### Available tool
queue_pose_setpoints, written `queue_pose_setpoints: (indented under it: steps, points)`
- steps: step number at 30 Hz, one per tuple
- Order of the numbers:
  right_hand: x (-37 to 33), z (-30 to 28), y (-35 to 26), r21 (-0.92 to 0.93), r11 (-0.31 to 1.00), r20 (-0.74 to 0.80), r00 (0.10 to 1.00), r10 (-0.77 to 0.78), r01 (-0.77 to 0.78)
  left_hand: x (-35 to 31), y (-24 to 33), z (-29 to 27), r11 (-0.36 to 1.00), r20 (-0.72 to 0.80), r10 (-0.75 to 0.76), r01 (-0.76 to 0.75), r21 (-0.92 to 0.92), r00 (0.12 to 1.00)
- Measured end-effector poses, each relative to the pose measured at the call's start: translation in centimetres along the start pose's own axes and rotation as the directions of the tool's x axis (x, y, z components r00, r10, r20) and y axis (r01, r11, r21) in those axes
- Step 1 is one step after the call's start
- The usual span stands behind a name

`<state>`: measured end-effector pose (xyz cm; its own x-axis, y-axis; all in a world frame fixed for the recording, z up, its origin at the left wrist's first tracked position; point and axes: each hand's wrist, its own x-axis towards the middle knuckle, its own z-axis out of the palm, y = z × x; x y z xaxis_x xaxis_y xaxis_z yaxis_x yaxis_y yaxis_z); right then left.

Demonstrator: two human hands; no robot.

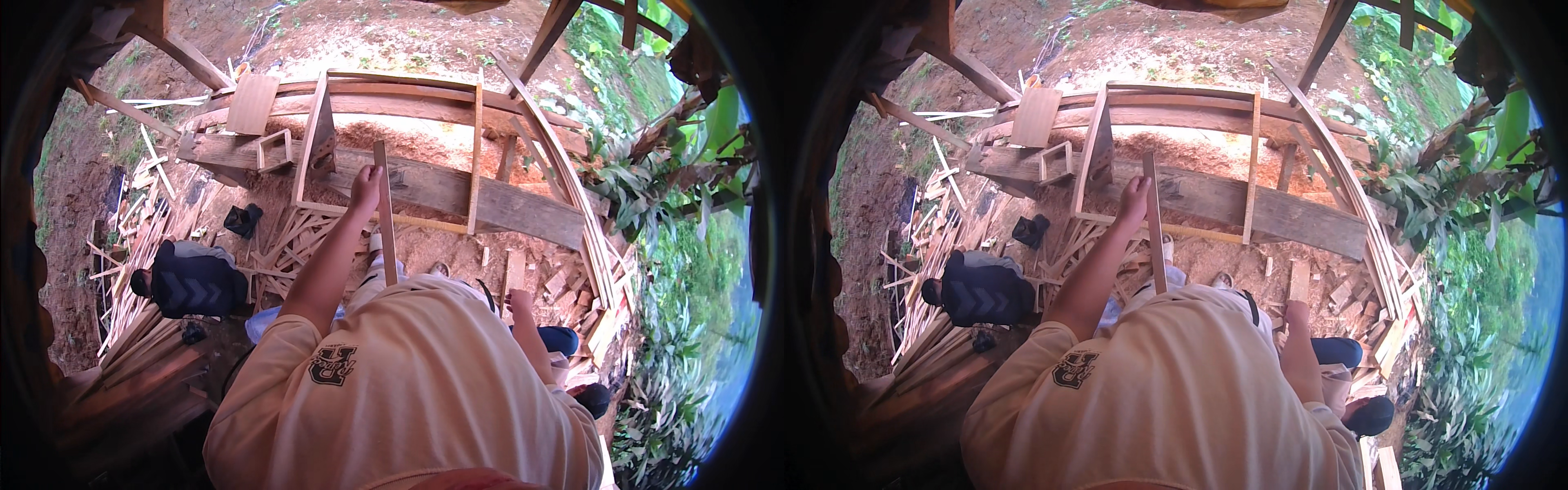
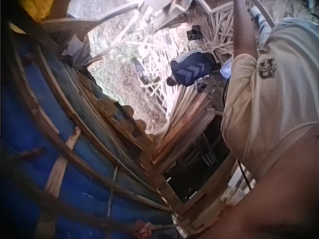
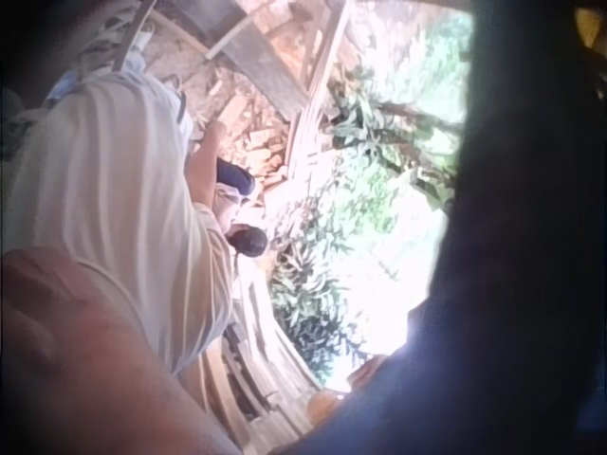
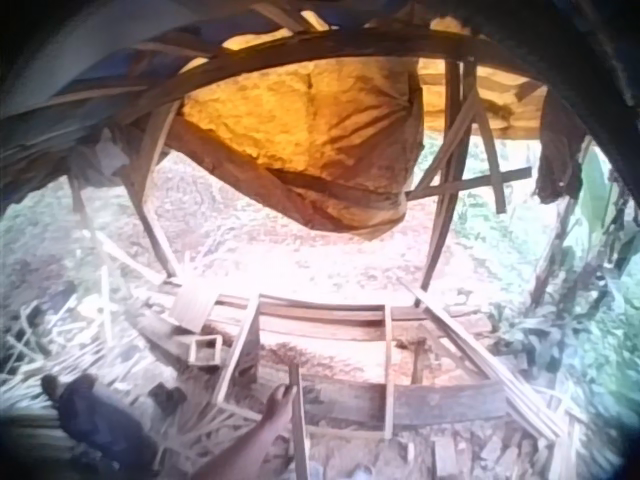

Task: The person assembles a wooden frame by hand, fitting thin wooden strips into a larger structure. They use a hand saw to trim a piece of wood and a hammer to secure components. The task involves repeated measuring, fitting, and hammering of wooden parts in an outdoor setting.

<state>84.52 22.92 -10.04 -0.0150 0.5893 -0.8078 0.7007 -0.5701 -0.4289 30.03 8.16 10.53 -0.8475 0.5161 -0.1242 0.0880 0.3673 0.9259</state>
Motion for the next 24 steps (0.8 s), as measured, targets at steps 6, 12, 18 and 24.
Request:
queue_pose_setpoints:
  steps: [6,12,18,24]
  points:
    - [-1.6,-0.7,0.4,-0.054,0.994,0.052,0.994,0.093,-0.091,-0.9,-1.1,-1.3,0.996,-0.044,-0.085,0.085,-0.016,0.995]
    - [-1.2,-0.6,1.5,-0.126,0.984,0.075,0.988,0.134,-0.123,-1.4,-2.3,-3.1,1.0,-0.106,0.008,-0.006,0.027,0.994]
    - [0.5,-0.7,1.2,-0.253,0.967,0.103,0.993,0.053,-0.025,-1.8,-1.8,-2.8,0.996,-0.072,-0.077,0.073,-0.051,0.994]
    - [-3.7,1.1,-2.3,0.032,0.998,0.122,0.992,0.045,-0.049,-1.6,-2.8,-3.2,0.998,-0.104,-0.06,0.058,-0.024,0.993]
